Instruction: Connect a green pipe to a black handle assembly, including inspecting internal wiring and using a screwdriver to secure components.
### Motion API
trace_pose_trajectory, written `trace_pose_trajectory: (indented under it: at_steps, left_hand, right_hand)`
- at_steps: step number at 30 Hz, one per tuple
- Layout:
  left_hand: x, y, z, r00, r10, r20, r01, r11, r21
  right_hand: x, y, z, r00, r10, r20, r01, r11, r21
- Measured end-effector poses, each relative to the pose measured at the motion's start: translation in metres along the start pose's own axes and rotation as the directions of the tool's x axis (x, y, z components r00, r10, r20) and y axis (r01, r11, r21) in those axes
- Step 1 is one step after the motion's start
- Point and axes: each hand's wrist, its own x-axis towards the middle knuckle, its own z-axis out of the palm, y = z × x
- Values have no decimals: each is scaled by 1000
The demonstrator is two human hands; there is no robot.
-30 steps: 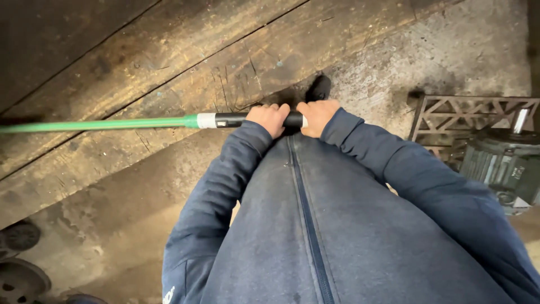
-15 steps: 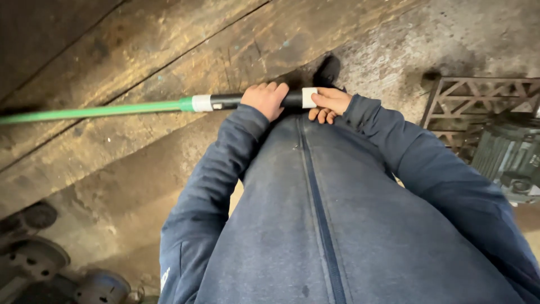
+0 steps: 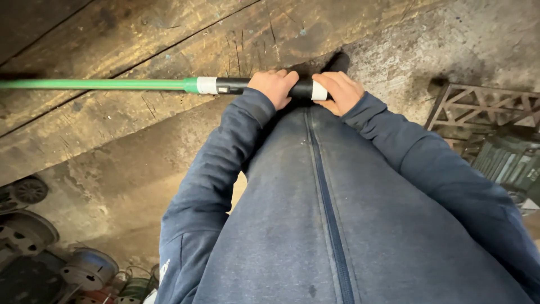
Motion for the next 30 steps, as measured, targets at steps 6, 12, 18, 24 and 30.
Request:
trace_pose_trajectory:
  at_steps: [6, 12, 18, 24, 30]
  left_hand:
    - [0, -1, 3, 1000, 9, 5, -9, 1000, 1]
    - [1, 1, 0, 1000, -4, 7, 4, 1000, 11]
    - [1, 2, -2, 999, -30, 22, 29, 999, 18]
    - [2, 2, -7, 1000, -14, 27, 14, 1000, 14]
    - [3, 2, -8, 998, -16, 52, 16, 1000, 8]
  right_hand:
    - [-44, 74, 66, 849, 286, 444, -528, 418, 739]
    - [-33, 65, 61, 643, 410, 647, -740, 114, 663]
    - [-3, -2, -10, 999, 31, 38, -40, 967, 251]
    - [-9, 9, -1, 997, -37, -67, 48, 986, 162]
    - [-22, 42, 30, 743, 397, 539, -667, 378, 642]
